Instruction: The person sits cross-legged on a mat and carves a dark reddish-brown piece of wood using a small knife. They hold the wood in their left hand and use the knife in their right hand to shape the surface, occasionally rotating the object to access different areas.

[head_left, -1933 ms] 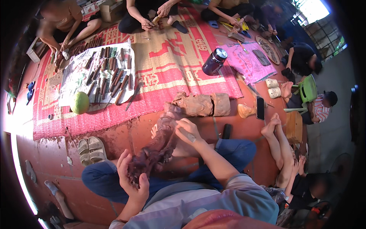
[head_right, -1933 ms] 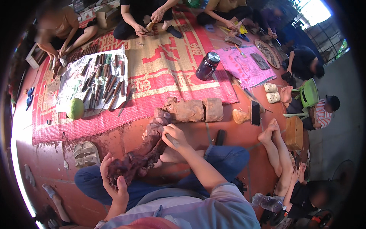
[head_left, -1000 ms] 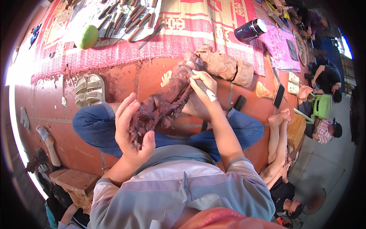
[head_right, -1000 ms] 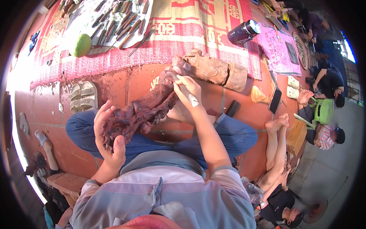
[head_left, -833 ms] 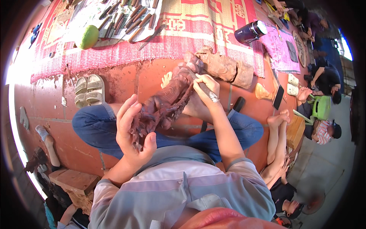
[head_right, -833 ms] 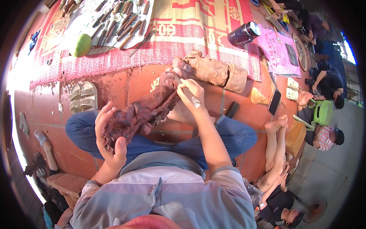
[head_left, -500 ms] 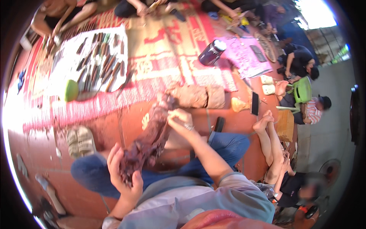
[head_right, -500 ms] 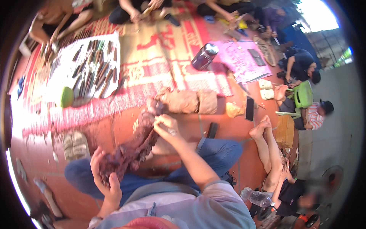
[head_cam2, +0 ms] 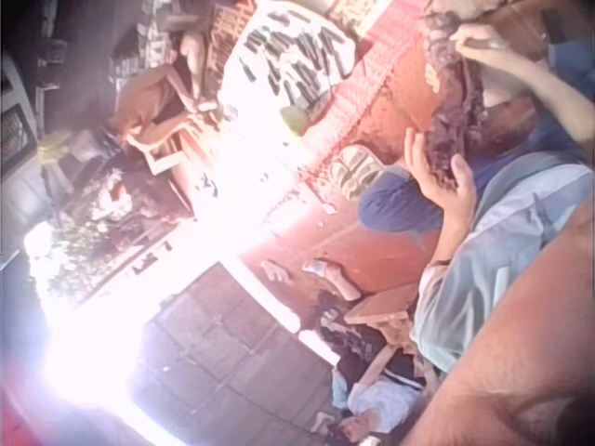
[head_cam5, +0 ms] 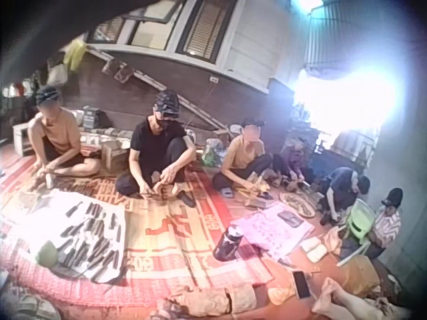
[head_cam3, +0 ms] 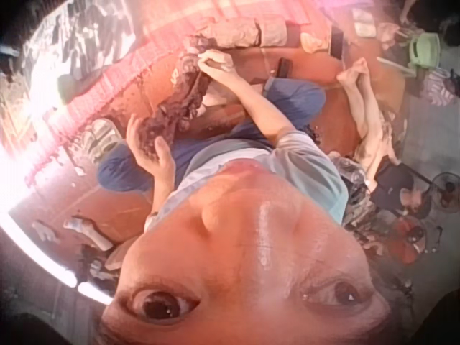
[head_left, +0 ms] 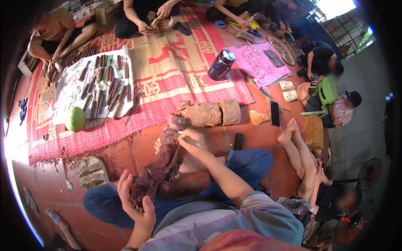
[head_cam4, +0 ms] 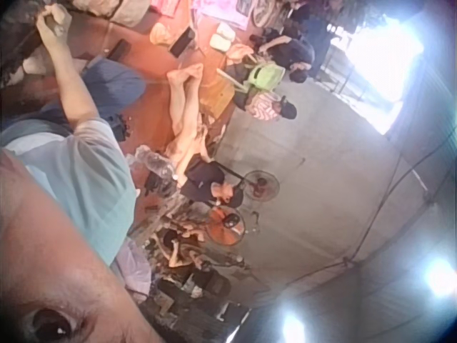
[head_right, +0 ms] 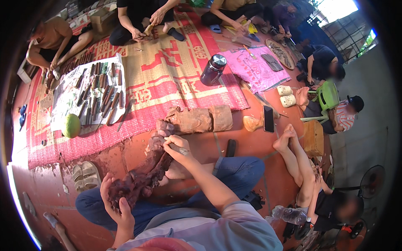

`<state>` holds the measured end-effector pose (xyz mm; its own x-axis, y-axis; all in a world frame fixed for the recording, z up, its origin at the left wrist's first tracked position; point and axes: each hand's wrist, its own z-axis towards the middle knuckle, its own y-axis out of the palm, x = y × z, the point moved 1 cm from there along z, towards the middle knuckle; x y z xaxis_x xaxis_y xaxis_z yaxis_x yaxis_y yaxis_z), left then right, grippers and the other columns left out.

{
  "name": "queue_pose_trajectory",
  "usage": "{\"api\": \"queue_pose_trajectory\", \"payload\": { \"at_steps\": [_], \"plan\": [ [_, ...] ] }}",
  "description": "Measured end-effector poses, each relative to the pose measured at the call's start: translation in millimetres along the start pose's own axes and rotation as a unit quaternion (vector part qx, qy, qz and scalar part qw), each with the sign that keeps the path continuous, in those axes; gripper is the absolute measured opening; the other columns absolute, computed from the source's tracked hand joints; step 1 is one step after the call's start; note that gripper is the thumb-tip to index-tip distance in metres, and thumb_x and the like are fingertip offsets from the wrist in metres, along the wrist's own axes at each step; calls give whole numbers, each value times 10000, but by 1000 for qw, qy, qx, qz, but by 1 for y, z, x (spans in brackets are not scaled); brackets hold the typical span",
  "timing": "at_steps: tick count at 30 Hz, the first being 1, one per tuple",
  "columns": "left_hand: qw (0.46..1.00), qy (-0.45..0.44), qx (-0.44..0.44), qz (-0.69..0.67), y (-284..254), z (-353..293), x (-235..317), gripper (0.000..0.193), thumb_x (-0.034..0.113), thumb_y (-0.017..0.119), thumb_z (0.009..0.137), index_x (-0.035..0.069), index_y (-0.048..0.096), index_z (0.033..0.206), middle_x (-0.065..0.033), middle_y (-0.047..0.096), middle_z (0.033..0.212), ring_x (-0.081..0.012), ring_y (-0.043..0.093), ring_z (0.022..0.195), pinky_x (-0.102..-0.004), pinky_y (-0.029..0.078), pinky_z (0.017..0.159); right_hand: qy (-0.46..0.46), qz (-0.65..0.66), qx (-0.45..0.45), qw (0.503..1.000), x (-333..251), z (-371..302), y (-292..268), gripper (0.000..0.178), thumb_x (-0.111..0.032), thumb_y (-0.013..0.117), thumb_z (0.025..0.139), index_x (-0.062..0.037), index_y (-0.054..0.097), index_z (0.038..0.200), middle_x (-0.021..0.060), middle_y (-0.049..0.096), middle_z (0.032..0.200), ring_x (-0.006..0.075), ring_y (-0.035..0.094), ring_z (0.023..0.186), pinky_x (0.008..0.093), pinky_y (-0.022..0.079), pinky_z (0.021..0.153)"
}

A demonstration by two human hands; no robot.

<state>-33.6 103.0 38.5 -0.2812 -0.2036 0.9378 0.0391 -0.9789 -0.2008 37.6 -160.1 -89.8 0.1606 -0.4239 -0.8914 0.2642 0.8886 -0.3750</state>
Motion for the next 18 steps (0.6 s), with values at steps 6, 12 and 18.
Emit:
{"api": "queue_pose_trajectory", "payload": {
  "at_steps": [6,12,18],
  "plan": [
    [1000,-8,11,-27,2,-2,0,576,299,594,886,-58,423,1304,-246,398,1380,-310,420,1263,-386,347,1040,-50,-60,-19,997,-5,-5,-4,103,-39,663,756,-24,577,812,114,614,790,280,652,761,346,520,690],
    [999,-20,13,-40,5,-3,1,590,316,601,885,-58,422,1305,-253,412,1364,-328,423,1259,-403,345,1041,-110,-111,-68,985,4,3,-2,170,-73,661,763,-51,620,927,100,624,856,280,639,730,337,519,645],
    [999,21,21,-23,3,-1,-4,614,338,601,883,-71,422,1305,-268,414,1356,-349,426,1255,-418,338,1046,-145,-124,-55,980,3,6,-1,149,-65,680,750,-42,637,891,109,640,883,273,655,761,341,538,669]
  ]
}}
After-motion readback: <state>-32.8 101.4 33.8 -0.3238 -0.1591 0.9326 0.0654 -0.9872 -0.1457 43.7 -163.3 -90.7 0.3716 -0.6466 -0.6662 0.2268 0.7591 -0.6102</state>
